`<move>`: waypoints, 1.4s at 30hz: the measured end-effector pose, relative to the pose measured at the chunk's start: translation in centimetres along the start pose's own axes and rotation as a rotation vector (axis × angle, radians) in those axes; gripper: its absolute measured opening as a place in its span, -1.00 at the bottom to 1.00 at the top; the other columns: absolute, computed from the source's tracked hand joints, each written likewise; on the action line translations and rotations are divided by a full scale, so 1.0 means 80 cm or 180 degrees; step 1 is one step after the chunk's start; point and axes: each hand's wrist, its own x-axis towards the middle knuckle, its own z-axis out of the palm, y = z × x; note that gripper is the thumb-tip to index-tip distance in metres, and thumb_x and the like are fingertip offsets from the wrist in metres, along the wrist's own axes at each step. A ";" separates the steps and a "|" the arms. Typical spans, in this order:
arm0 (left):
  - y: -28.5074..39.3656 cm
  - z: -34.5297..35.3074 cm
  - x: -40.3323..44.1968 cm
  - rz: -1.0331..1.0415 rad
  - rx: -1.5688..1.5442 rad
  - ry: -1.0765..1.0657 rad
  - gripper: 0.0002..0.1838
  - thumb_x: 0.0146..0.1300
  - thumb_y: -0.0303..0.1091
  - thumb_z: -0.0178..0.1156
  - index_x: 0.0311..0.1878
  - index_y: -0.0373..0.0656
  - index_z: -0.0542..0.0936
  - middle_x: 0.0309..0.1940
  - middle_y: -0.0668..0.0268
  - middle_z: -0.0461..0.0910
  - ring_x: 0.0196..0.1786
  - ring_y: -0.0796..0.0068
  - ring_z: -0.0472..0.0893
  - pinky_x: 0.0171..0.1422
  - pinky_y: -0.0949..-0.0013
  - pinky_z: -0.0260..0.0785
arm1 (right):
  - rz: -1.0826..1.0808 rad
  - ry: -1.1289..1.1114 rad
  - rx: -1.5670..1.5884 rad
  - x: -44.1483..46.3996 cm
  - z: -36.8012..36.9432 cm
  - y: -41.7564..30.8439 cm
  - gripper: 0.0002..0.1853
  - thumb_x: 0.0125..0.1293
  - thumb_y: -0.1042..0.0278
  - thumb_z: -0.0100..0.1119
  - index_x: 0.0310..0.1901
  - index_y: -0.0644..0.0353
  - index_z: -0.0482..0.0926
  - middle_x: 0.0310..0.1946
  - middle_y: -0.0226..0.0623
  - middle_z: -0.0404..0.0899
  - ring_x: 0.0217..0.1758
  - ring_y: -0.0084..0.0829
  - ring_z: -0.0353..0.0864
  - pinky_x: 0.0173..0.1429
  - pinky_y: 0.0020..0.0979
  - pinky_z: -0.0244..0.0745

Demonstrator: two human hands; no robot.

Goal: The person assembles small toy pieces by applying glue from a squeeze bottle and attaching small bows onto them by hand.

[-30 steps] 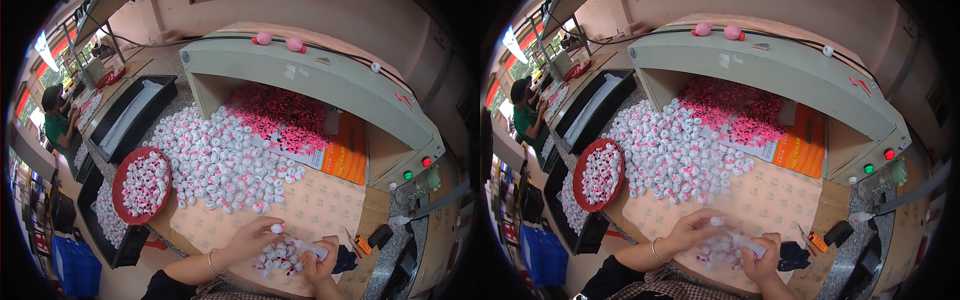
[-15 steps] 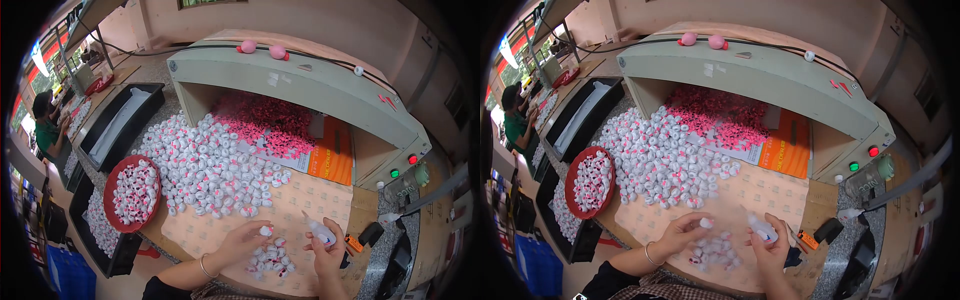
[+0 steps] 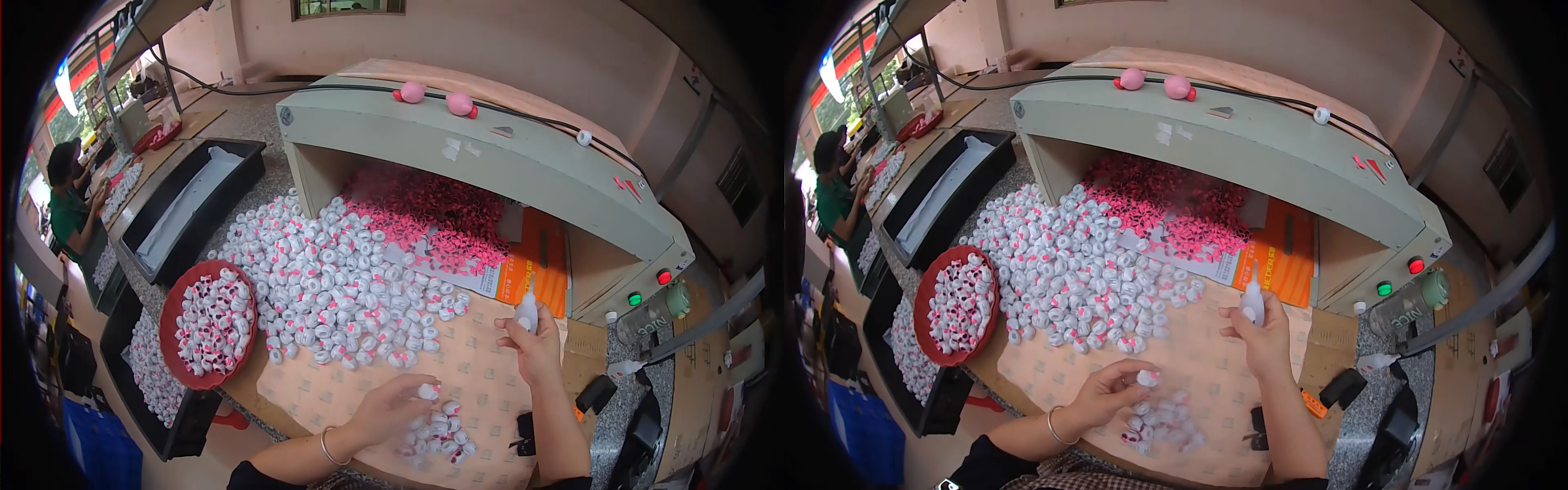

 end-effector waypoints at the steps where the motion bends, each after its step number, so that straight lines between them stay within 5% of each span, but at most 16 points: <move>1: 0.001 -0.001 0.000 -0.0031 -0.0028 -0.0021 -0.63 0.19 -0.57 0.04 0.10 -0.23 0.35 -0.18 0.30 0.45 -0.21 0.55 0.52 -0.13 0.49 0.39 | -0.0015 -0.0059 -0.0075 0.017 -0.003 0.007 -0.71 0.12 0.57 0.05 -0.08 0.30 0.38 -0.30 -0.25 0.47 -0.28 -0.39 0.58 -0.43 -0.51 0.55; 5: -0.005 -0.003 0.000 -0.0077 -0.0140 -0.0032 -0.62 0.19 -0.57 0.05 0.10 -0.22 0.35 -0.19 0.30 0.45 -0.21 0.55 0.51 -0.12 0.48 0.39 | -0.0394 -0.0275 -0.1688 0.088 0.004 0.035 -0.73 0.05 0.57 0.08 -0.15 0.23 0.43 -0.37 -0.24 0.47 -0.30 -0.31 0.57 -0.36 -0.40 0.52; 8: -0.002 -0.004 0.000 -0.0107 -0.0183 -0.0098 -0.62 0.19 -0.57 0.04 0.10 -0.23 0.34 -0.22 0.30 0.46 -0.22 0.55 0.51 -0.12 0.48 0.39 | -0.1949 -0.0190 -0.3165 0.121 0.027 0.052 -0.76 0.01 0.51 0.12 -0.22 0.21 0.47 -0.37 -0.17 0.46 -0.22 -0.18 0.53 -0.22 -0.26 0.48; 11: 0.000 -0.002 0.000 -0.0040 -0.0208 -0.0082 -0.63 0.20 -0.55 0.04 0.10 -0.24 0.34 -0.25 0.29 0.47 -0.23 0.55 0.51 -0.14 0.48 0.39 | -0.1461 -0.0476 -0.3666 0.127 0.050 0.049 -0.78 -0.02 0.47 0.12 -0.26 0.22 0.49 -0.26 -0.09 0.43 -0.15 -0.06 0.47 -0.08 -0.17 0.39; 20: 0.004 0.002 0.001 -0.0024 0.0091 0.0044 -0.66 0.17 -0.55 0.06 0.05 -0.26 0.37 -0.32 0.26 0.47 -0.32 0.55 0.53 -0.18 0.48 0.41 | -0.1285 -0.0631 -0.4537 0.134 0.022 0.063 -0.71 -0.08 0.53 0.10 -0.23 0.20 0.48 -0.18 -0.11 0.38 -0.15 -0.10 0.49 -0.11 -0.15 0.42; 29: 0.000 0.003 0.002 0.0013 -0.0022 0.0068 -0.63 0.18 -0.57 0.04 0.09 -0.27 0.34 -0.26 0.27 0.47 -0.29 0.51 0.53 -0.18 0.45 0.42 | -0.1749 -0.0728 -0.3914 0.101 -0.010 0.059 -0.73 -0.07 0.49 0.19 -0.24 0.16 0.50 -0.26 -0.19 0.43 -0.23 -0.09 0.49 -0.16 -0.18 0.42; 32: -0.010 -0.002 0.003 0.0008 0.0031 0.0194 -0.61 0.18 -0.59 0.03 0.10 -0.27 0.32 -0.21 0.25 0.47 -0.27 0.49 0.54 -0.17 0.44 0.42 | -0.1317 -0.0320 -0.2953 0.089 -0.017 0.052 -0.79 0.03 0.50 0.17 -0.23 0.22 0.50 -0.41 -0.22 0.50 -0.42 -0.25 0.53 -0.31 -0.33 0.44; 35: -0.020 -0.003 0.005 0.0308 -0.0396 0.0122 -0.61 0.17 -0.61 0.02 0.11 -0.27 0.33 -0.16 0.21 0.48 -0.24 0.49 0.54 -0.16 0.44 0.42 | 0.0383 -0.0340 -0.1184 0.037 -0.016 0.017 -0.85 0.11 0.49 0.13 -0.26 0.30 0.50 -0.54 -0.30 0.50 -0.59 -0.50 0.46 -0.47 -0.51 0.38; 37: -0.013 0.000 0.005 0.0266 -0.0418 -0.0075 -0.61 0.17 -0.60 0.03 0.11 -0.26 0.33 -0.09 0.20 0.46 -0.17 0.48 0.53 -0.12 0.43 0.41 | 0.0460 -0.0357 -0.0729 -0.012 -0.009 -0.001 -0.86 0.14 0.48 0.13 -0.28 0.34 0.49 -0.52 -0.37 0.48 -0.63 -0.66 0.38 -0.55 -0.61 0.31; 42: -0.019 0.011 0.005 0.0297 -0.0365 -0.0527 -0.60 0.17 -0.60 0.04 0.11 -0.23 0.35 0.05 0.24 0.40 -0.03 0.48 0.47 -0.03 0.45 0.40 | 0.0785 -0.0607 -0.0188 -0.111 0.015 0.010 -0.87 0.15 0.53 0.10 -0.26 0.34 0.44 -0.52 -0.32 0.48 -0.60 -0.62 0.43 -0.55 -0.61 0.34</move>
